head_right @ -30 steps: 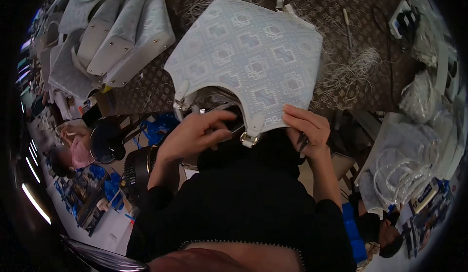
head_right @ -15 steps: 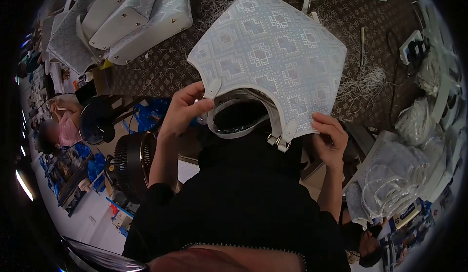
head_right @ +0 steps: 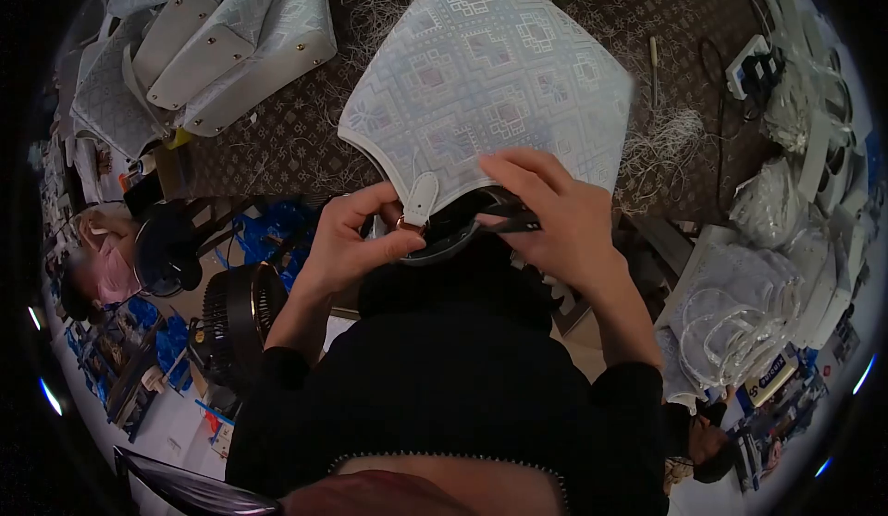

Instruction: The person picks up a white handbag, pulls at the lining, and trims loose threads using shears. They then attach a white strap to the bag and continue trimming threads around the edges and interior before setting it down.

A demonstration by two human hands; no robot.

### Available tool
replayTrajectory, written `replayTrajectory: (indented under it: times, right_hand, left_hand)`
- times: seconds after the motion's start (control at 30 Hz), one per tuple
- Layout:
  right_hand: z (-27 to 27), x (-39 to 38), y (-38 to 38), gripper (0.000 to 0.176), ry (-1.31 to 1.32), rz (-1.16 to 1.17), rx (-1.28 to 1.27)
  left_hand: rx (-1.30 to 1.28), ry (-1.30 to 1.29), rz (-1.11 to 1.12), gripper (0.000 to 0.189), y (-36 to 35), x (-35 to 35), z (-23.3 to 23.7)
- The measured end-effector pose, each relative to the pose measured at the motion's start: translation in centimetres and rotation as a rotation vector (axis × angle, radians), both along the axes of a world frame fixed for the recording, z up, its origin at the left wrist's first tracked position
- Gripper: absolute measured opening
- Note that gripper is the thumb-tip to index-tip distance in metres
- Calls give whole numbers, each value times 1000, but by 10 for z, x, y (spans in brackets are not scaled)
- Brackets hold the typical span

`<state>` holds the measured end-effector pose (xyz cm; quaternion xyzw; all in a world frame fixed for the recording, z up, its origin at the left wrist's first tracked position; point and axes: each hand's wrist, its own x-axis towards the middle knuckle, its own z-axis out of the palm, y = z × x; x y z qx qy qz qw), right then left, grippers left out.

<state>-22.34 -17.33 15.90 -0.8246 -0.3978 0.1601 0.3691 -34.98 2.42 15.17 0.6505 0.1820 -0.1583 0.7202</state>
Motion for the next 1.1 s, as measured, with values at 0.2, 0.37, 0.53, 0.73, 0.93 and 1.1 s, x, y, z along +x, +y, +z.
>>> replayTrajectory:
  times: [0.2, 0.37, 0.53, 0.73, 0.93, 1.1]
  right_hand:
    - [-18, 16, -7, 43, -217, 15, 176]
    - [-31, 17, -36, 36, -148, -32, 304]
    - [-35, 13, -41, 31, -50, -135, 402]
    - [-35, 14, -40, 32, -75, -80, 390]
    - [-30, 10, -26, 35, -105, -58, 346]
    - [-30, 8, -20, 38, -98, -20, 338]
  left_hand:
    - [-43, -244, -81, 40, -10, 16, 18]
    - [-156, -378, -86, 37, -24, 32, 21]
    - [-63, -343, -111, 36, -25, 42, 26]
    - [-44, -290, -101, 27, -27, 41, 22]
    - [-59, -204, -133, 20, -25, 33, 10]
    - [-143, -27, -177, 18, -19, 30, 12]
